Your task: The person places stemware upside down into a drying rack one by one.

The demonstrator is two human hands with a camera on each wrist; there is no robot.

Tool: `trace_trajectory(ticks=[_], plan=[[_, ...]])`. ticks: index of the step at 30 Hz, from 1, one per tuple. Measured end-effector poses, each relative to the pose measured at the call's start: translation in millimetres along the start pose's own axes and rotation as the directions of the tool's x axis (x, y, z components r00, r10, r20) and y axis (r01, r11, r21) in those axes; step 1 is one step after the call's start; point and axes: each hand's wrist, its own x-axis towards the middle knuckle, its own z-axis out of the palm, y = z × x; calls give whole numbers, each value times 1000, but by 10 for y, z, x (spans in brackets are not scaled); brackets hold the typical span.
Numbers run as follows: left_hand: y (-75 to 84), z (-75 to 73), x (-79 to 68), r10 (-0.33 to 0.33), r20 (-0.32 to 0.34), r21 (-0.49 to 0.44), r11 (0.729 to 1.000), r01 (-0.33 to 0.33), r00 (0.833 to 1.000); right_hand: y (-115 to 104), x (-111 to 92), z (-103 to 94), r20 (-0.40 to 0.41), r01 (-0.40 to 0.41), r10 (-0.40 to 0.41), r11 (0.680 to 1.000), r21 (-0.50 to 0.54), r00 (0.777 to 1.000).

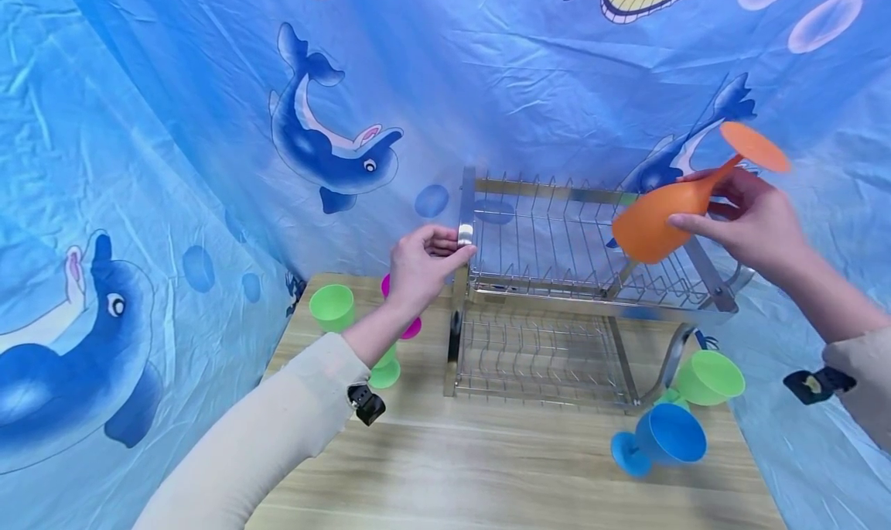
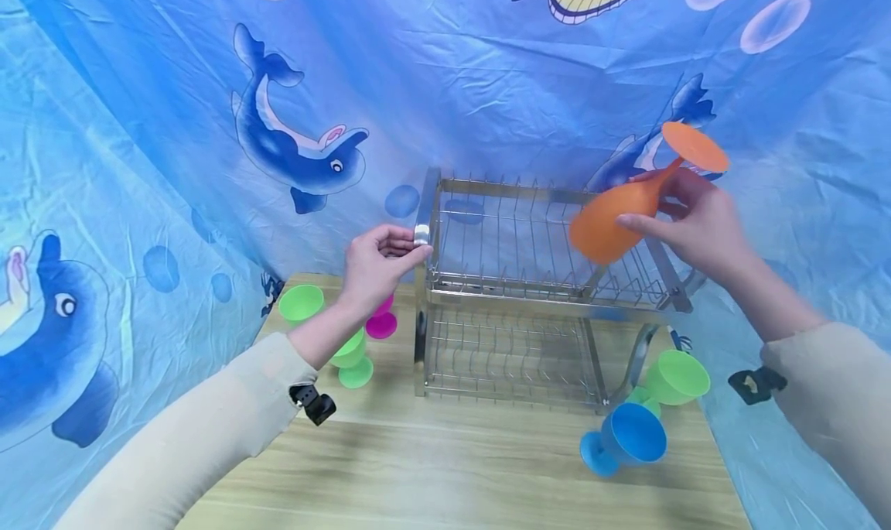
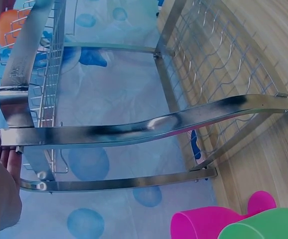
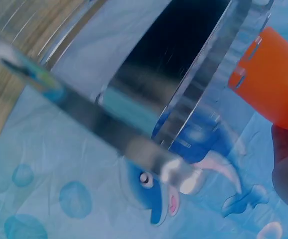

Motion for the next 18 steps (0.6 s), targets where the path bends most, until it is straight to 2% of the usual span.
trace_trajectory(ticks=[6, 18], plan=[[-19, 4, 5, 18, -2, -5, 1000, -18, 1000, 157, 157, -13, 86, -51, 65, 987, -154, 994], [-32, 27, 10, 31, -1, -5, 1000, -31, 1000, 346, 192, -59, 132, -49, 81, 972, -230, 988]])
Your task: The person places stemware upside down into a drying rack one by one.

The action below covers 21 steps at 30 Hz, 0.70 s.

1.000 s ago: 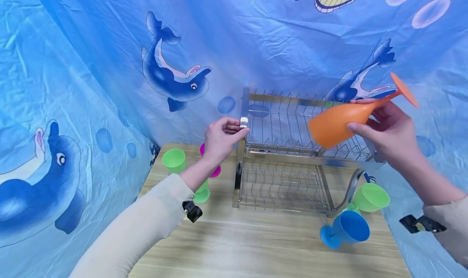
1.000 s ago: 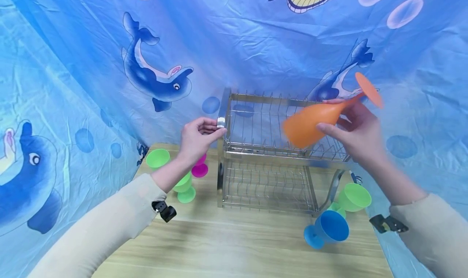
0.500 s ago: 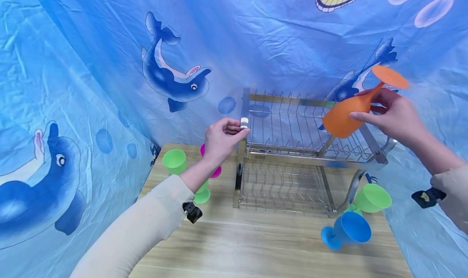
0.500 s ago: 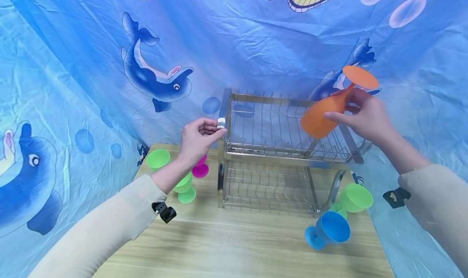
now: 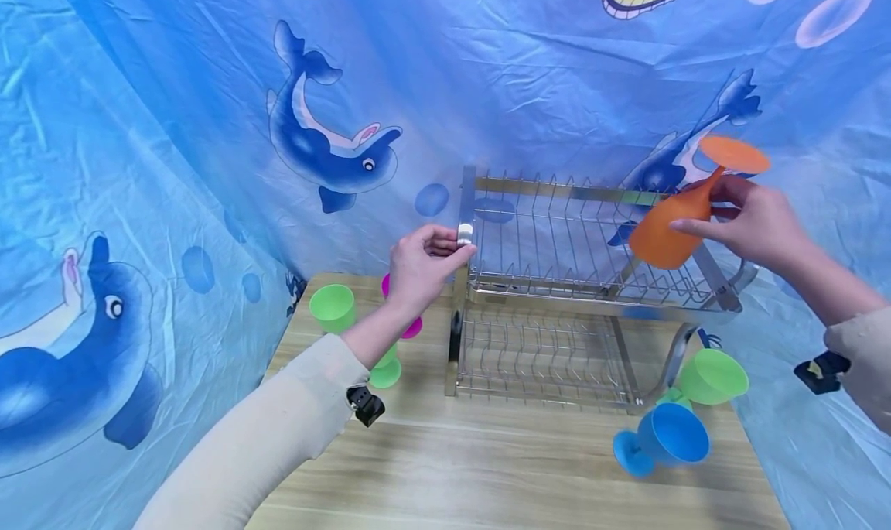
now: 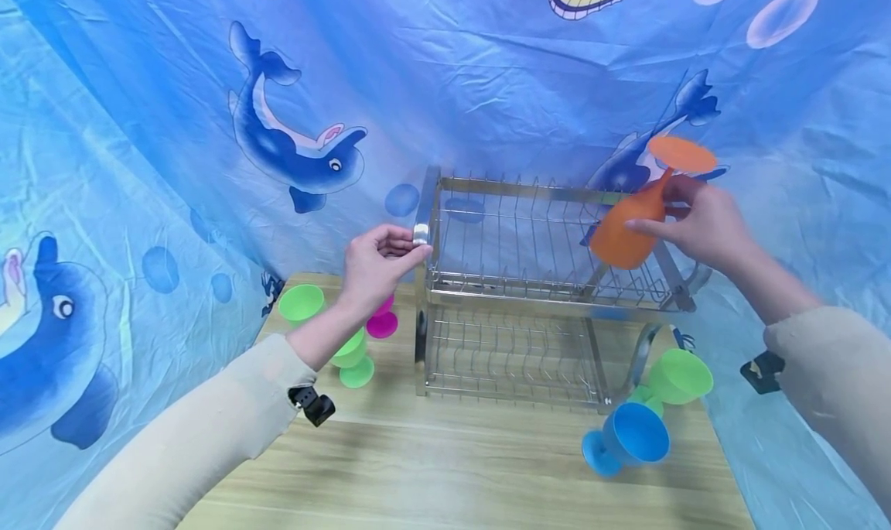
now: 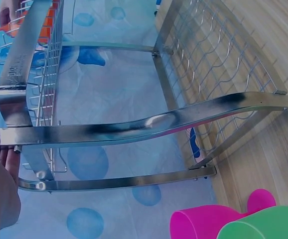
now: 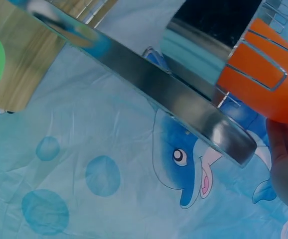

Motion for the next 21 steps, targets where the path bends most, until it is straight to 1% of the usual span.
trace_trajectory(ticks=[3, 7, 13, 21], plan=[[6, 0, -3, 2, -1, 0, 1000, -2, 1000, 35, -7, 16, 5, 10, -10, 999, -42, 1000], [5, 0, -7, 2, -2, 3, 1000, -2, 1000, 70, -9, 60, 10, 22, -21, 998, -58, 1000], [-5, 2, -8, 2, -1, 8, 1000, -2, 1000, 100, -27, 121, 2, 20, -20, 999, -38, 1000], [9, -7, -16, -3, 9, 3, 1000, 3, 1000, 80, -68, 145, -17, 24, -24, 1000, -15, 1000]])
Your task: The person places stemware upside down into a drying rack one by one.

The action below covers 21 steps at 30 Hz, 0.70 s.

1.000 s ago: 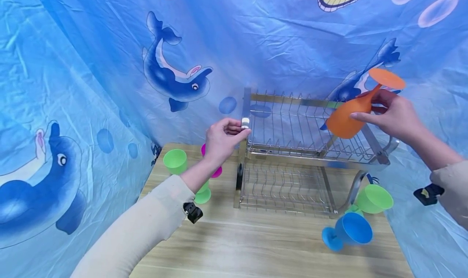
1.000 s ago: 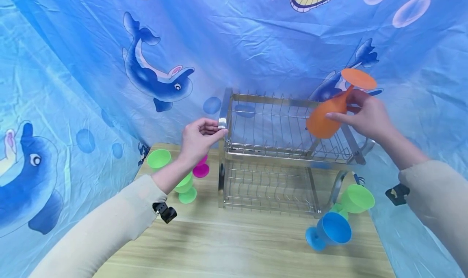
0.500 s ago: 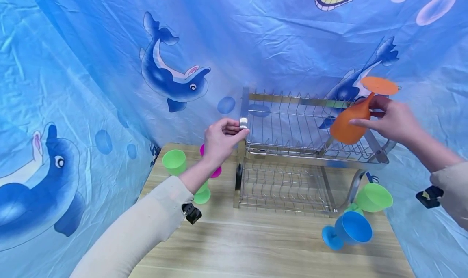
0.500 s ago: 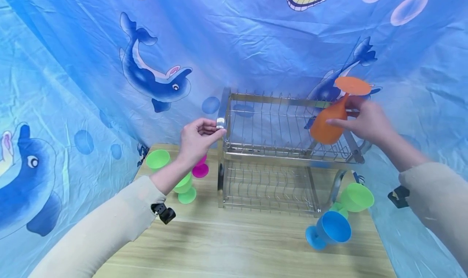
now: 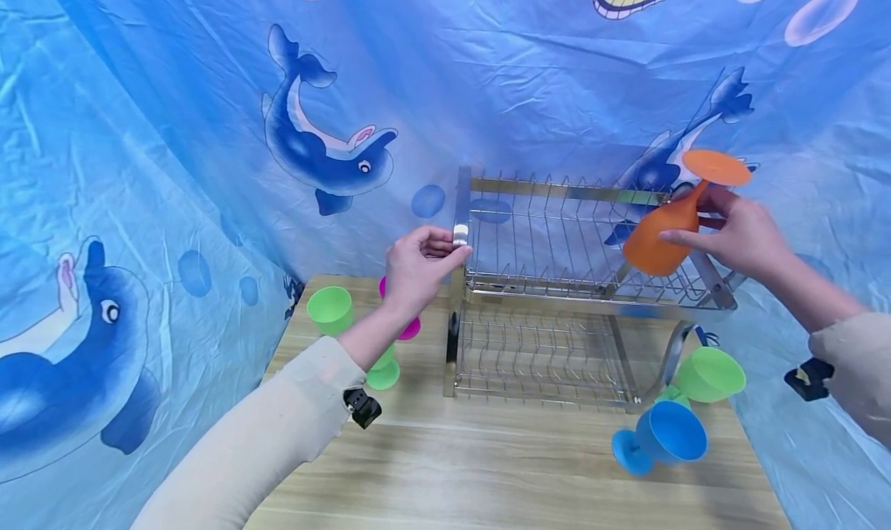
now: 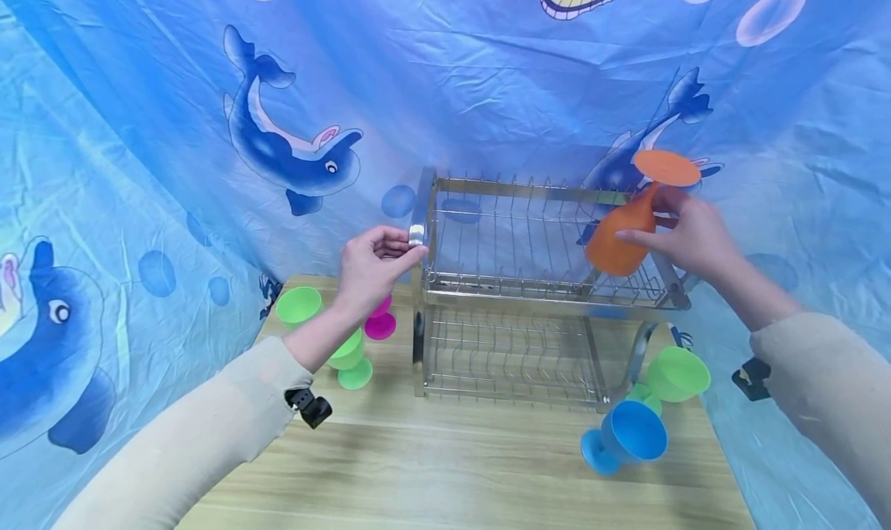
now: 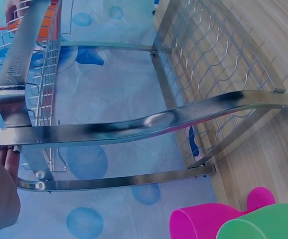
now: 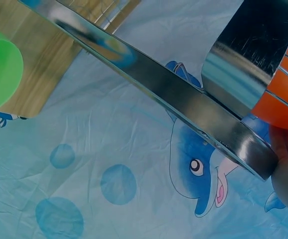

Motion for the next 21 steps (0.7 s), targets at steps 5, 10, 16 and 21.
trace_trajectory(ticks=[5, 10, 16, 21], plan=[[-12, -13, 0, 6, -5, 2, 1000, -6, 1000, -35, 4, 22, 17, 6, -5, 1000, -17, 1000], [-5, -18, -3, 2, -2, -3, 1000, -2, 1000, -50, 9, 18, 30, 5, -5, 1000, -15, 1000], [6, -23, -5, -2, -3, 6, 1000, 2, 1000, -48, -29, -41, 36, 4, -4, 1000, 0, 999], [11, -17, -6, 1, -1, 11, 1000, -1, 1000, -8, -144, -140, 40, -34, 33, 998, 46, 999]])
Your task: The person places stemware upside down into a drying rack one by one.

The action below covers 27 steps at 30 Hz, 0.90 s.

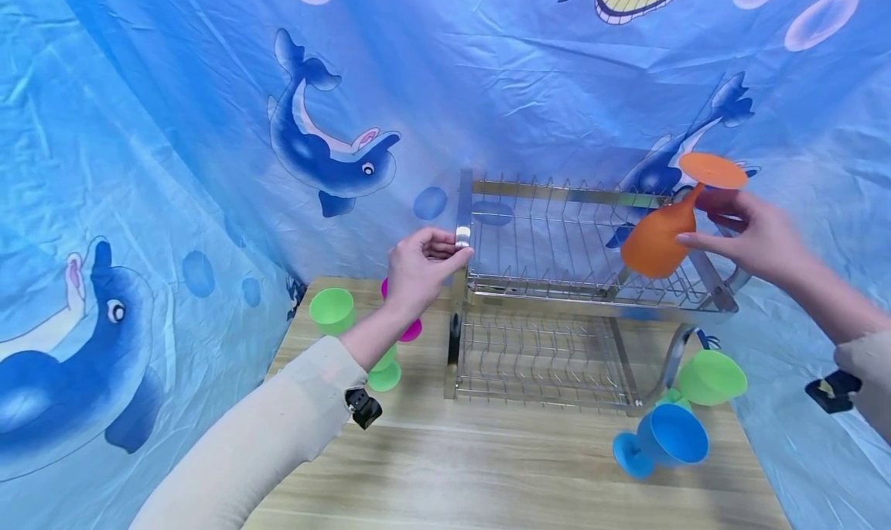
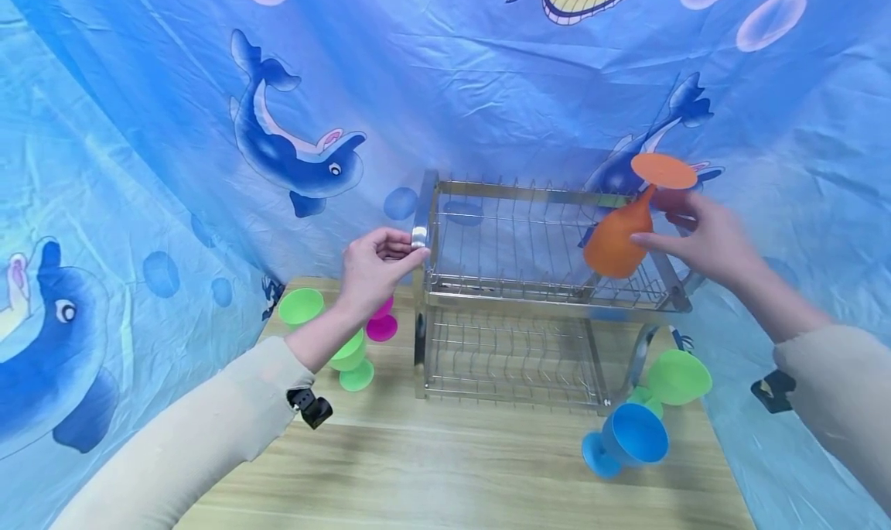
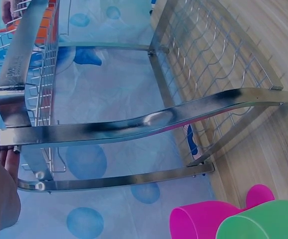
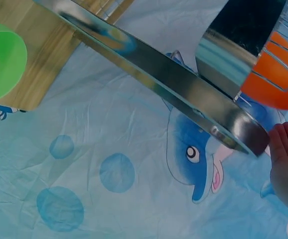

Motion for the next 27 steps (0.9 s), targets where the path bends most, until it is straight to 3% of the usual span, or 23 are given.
trace_trajectory(ticks=[10, 14, 18, 24, 27], plan=[[10, -30, 19, -33, 38, 7, 999, 33, 999, 33, -537, 13, -118, -33, 34, 999, 7, 992], [40, -144, 64, -29, 89, 0, 1000, 29, 996, -19, -771, 97, -165, -4, 11, 999, 41, 986], [56, -360, 96, -46, 139, 45, 998, 40, 989, -125, -939, 225, -200, 72, -46, 990, 125, 979], [-111, -781, 71, -89, 230, 250, 968, 30, 969, -325, -1119, 467, -204, 249, -198, 930, 269, 959], [-266, -980, 11, -91, 264, 362, 932, -11, 960, -416, -1191, 578, -192, 321, -265, 862, 392, 945]])
